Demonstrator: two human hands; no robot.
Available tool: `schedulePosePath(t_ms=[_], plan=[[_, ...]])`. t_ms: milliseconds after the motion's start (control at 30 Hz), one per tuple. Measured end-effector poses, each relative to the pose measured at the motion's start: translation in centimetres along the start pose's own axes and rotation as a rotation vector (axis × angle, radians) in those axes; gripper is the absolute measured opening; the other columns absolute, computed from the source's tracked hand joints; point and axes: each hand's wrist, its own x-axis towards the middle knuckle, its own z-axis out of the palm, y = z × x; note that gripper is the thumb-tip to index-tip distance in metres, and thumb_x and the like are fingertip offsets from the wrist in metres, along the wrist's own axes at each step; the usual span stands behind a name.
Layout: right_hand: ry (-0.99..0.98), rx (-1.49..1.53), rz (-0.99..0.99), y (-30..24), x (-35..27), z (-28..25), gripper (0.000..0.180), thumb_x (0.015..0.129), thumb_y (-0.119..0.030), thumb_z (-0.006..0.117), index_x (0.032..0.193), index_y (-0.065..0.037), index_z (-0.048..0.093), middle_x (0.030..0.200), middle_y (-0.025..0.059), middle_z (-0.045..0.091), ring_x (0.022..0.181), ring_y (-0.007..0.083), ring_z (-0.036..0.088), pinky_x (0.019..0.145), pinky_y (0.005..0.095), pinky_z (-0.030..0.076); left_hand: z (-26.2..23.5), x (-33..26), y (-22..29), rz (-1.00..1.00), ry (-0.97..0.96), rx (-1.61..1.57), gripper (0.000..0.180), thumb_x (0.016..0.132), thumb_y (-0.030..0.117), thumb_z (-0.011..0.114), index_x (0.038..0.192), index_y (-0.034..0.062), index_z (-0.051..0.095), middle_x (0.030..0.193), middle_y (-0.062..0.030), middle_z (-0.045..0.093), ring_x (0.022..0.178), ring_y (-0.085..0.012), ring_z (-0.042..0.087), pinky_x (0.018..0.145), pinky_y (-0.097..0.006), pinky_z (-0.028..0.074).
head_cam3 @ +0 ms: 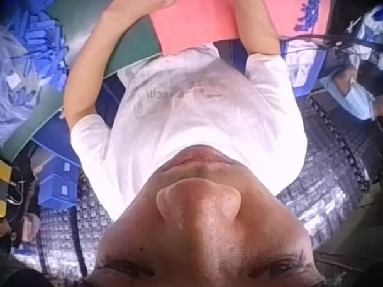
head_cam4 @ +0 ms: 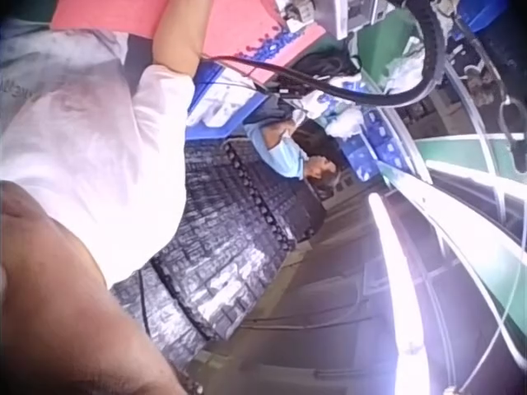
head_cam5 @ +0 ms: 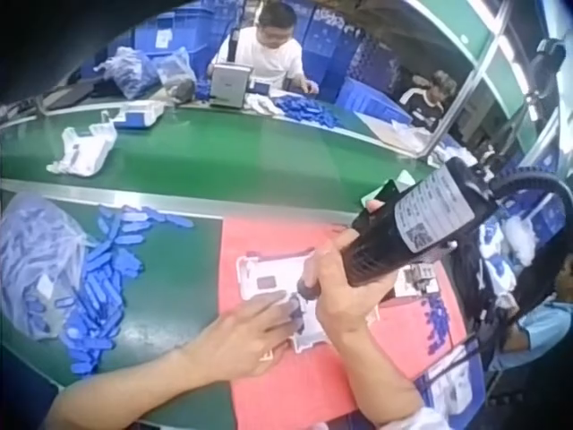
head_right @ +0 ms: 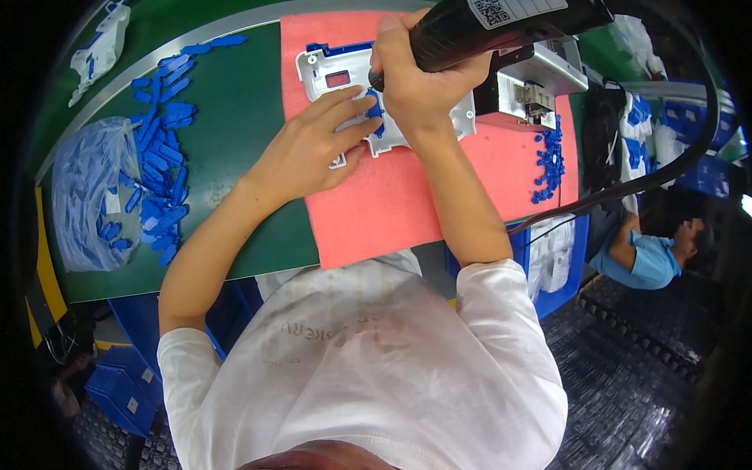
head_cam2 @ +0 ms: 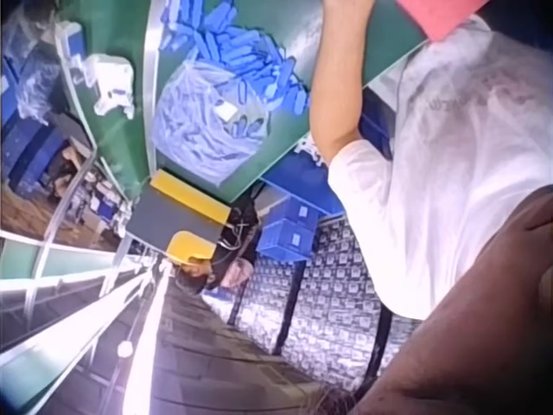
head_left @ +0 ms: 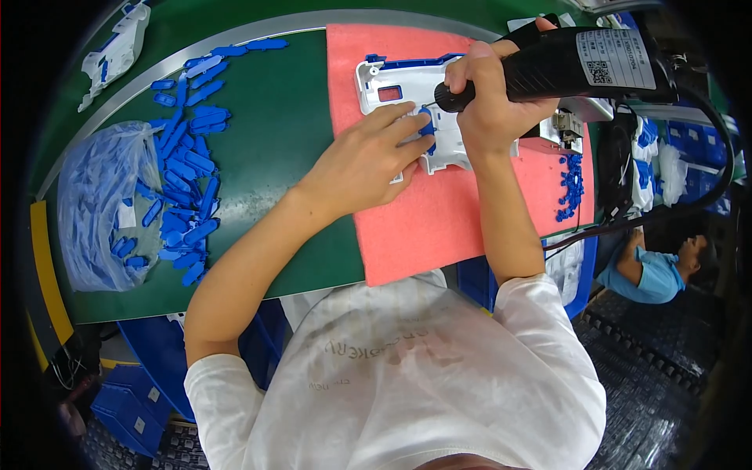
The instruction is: Assembling blue and white plastic components using an electric screwdriver on a factory assembly line.
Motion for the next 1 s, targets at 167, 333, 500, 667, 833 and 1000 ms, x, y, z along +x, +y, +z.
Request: schedulePosePath(t_ms=[167, 333, 500, 667, 833, 1000], plan=[[0.001, -0.008, 0.028, 0.1, -0.3, 0.2, 0.054, 0.081, 0.011, 0.056, 0.128, -0.001, 0.033, 0.062, 0.0056, 0.055, 0.044, 0.0132, 0.051, 0.046, 0.031, 0.047, 0.0, 0.0, 0.0, -0.004, -0.005, -0.007, 0.033, 0.075, 0.009, 0.069, 0.107, 0.0057, 0.066, 0.123, -0.0092, 0.058, 0.122, -0.0301, 0.05, 0.093, -0.041, 0.05], [-0.018, -0.032, 0.018, 0.2, -0.2, 0.1, 0.053, 0.081, 0.01, 0.058, 0.127, -0.001, 0.034, 0.064, 0.0058, 0.055, 0.045, 0.013, 0.051, 0.045, 0.0301, 0.046, 0.1, 0.0, 0.1, -0.006, 0.025, -0.007, 0.03, 0.072, 0.009, 0.068, 0.101, 0.0037, 0.068, 0.117, -0.0098, 0.06, 0.116, -0.0285, 0.053, 0.097, -0.037, 0.047], [-0.008, -0.033, 0.005, -0.2, -0.3, 0.9, 0.037, 0.083, 0.006, 0.06, 0.116, 0.0, 0.044, 0.064, 0.0058, 0.055, 0.044, 0.0134, 0.051, 0.046, 0.0296, 0.046, 0.1, -0.2, 0.0, -0.026, 0.002, -0.018, 0.032, 0.074, 0.01, 0.068, 0.105, 0.005, 0.067, 0.12, -0.0094, 0.059, 0.119, -0.0293, 0.052, 0.095, -0.039, 0.049], [-0.097, -0.113, 0.091, -0.6, -0.4, 0.5, 0.029, 0.08, 0.004, 0.058, 0.105, 0.002, 0.043, 0.066, 0.0042, 0.053, 0.051, 0.0126, 0.051, 0.052, 0.0272, 0.045, 0.1, -0.1, -0.1, -0.038, -0.026, -0.047, 0.033, 0.076, 0.009, 0.067, 0.109, 0.0068, 0.065, 0.124, -0.0087, 0.057, 0.122, -0.0303, 0.05, 0.091, -0.041, 0.051], [0.078, 0.187, 0.214, -0.9, -0.1, 2.4, 0.071, 0.076, 0.015, 0.056, 0.138, 0.001, 0.024, 0.064, 0.002, 0.05, 0.043, 0.0087, 0.046, 0.042, 0.0233, 0.038, 0.4, -0.3, -0.5, -0.034, -0.01, -0.014, 0.033, 0.076, 0.009, 0.066, 0.11, 0.0077, 0.065, 0.124, -0.0081, 0.057, 0.121, -0.0297, 0.051, 0.091, -0.04, 0.051], [0.028, 0.179, 0.068, 0.2, -0.3, 2.4, 0.066, 0.076, 0.015, 0.057, 0.134, 0.0, 0.028, 0.064, 0.0018, 0.05, 0.043, 0.0088, 0.046, 0.042, 0.0232, 0.038, 0.6, -0.2, -0.4, -0.009, 0.005, -0.011, 0.034, 0.076, 0.009, 0.067, 0.11, 0.008, 0.065, 0.125, -0.0082, 0.057, 0.12, -0.0299, 0.051, 0.091, -0.04, 0.051]])
